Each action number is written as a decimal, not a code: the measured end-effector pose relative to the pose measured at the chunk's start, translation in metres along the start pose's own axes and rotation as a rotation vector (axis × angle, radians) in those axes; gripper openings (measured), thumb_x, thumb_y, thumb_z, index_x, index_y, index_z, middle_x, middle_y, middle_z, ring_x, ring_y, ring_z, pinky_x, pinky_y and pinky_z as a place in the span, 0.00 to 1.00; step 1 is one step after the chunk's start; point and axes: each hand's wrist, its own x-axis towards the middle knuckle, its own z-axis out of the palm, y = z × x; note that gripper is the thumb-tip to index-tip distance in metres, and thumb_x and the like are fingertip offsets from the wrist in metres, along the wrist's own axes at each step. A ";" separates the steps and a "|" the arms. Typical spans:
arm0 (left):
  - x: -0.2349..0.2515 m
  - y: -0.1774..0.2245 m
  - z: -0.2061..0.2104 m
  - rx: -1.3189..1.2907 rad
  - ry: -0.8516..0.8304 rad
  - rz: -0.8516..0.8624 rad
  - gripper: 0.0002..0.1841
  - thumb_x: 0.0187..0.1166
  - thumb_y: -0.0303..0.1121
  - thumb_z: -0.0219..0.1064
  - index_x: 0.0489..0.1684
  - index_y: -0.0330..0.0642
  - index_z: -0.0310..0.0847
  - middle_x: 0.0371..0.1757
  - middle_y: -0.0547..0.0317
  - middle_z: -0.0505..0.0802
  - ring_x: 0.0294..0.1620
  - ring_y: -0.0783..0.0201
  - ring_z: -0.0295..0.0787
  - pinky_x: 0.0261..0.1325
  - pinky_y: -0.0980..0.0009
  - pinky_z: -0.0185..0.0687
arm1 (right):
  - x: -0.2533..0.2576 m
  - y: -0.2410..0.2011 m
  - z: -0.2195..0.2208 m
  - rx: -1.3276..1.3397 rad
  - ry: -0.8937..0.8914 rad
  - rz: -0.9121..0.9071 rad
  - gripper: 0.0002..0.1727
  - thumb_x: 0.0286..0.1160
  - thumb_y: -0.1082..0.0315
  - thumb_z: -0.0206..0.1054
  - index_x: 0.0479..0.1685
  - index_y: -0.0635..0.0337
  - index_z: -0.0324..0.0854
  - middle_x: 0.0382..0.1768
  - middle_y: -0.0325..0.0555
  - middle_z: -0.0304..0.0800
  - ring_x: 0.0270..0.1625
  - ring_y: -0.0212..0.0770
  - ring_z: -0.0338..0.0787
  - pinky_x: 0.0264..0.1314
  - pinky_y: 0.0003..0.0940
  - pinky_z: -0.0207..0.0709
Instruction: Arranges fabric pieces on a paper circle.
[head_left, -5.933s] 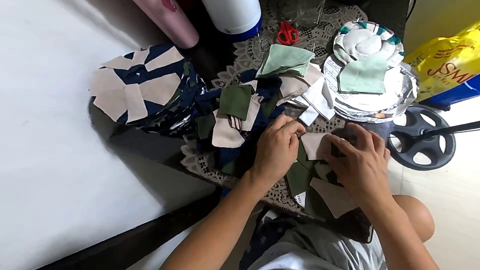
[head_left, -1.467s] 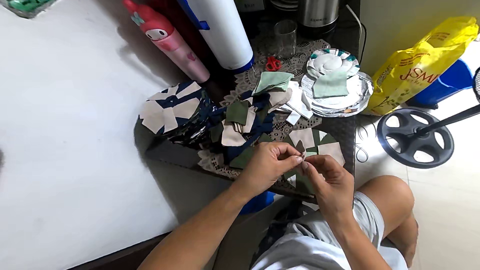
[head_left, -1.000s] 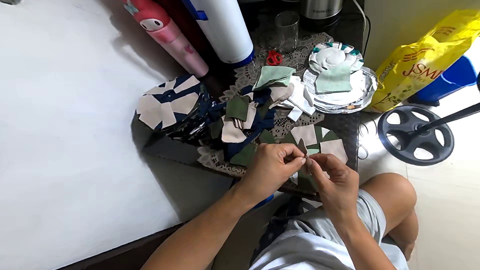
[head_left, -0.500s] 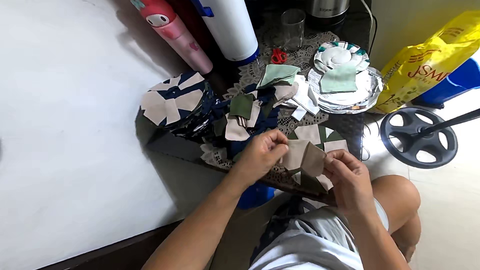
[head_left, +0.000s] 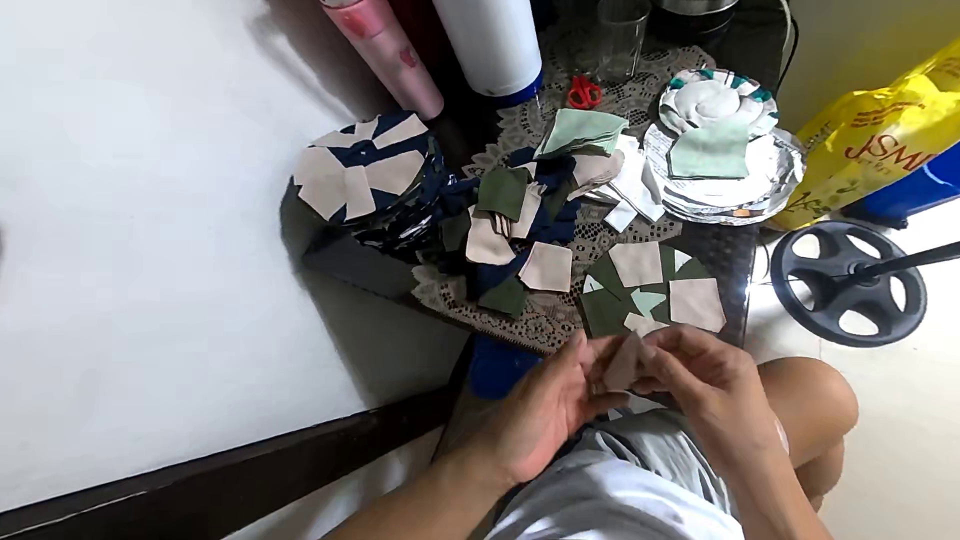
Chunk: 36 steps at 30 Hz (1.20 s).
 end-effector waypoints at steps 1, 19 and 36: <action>-0.001 -0.005 0.001 -0.121 0.000 -0.067 0.34 0.92 0.57 0.36 0.77 0.37 0.72 0.66 0.55 0.90 0.67 0.61 0.88 0.72 0.61 0.83 | -0.002 -0.001 0.000 -0.039 -0.023 0.004 0.06 0.79 0.73 0.65 0.41 0.63 0.88 0.32 0.38 0.96 0.34 0.30 0.96 0.39 0.27 0.93; -0.029 -0.029 -0.006 0.187 -0.109 -0.154 0.12 0.89 0.26 0.53 0.52 0.37 0.85 0.45 0.68 0.94 0.50 0.74 0.93 0.61 0.70 0.89 | -0.033 0.027 -0.029 -0.055 -0.371 0.279 0.05 0.72 0.68 0.73 0.42 0.57 0.88 0.34 0.32 0.94 0.36 0.25 0.92 0.41 0.23 0.88; 0.019 -0.023 -0.026 1.357 0.392 0.503 0.12 0.82 0.36 0.63 0.40 0.43 0.95 0.52 0.55 0.95 0.55 0.58 0.89 0.59 0.61 0.82 | 0.026 0.004 -0.011 -0.741 -0.102 0.058 0.05 0.78 0.68 0.69 0.41 0.57 0.91 0.31 0.36 0.92 0.30 0.22 0.86 0.37 0.20 0.81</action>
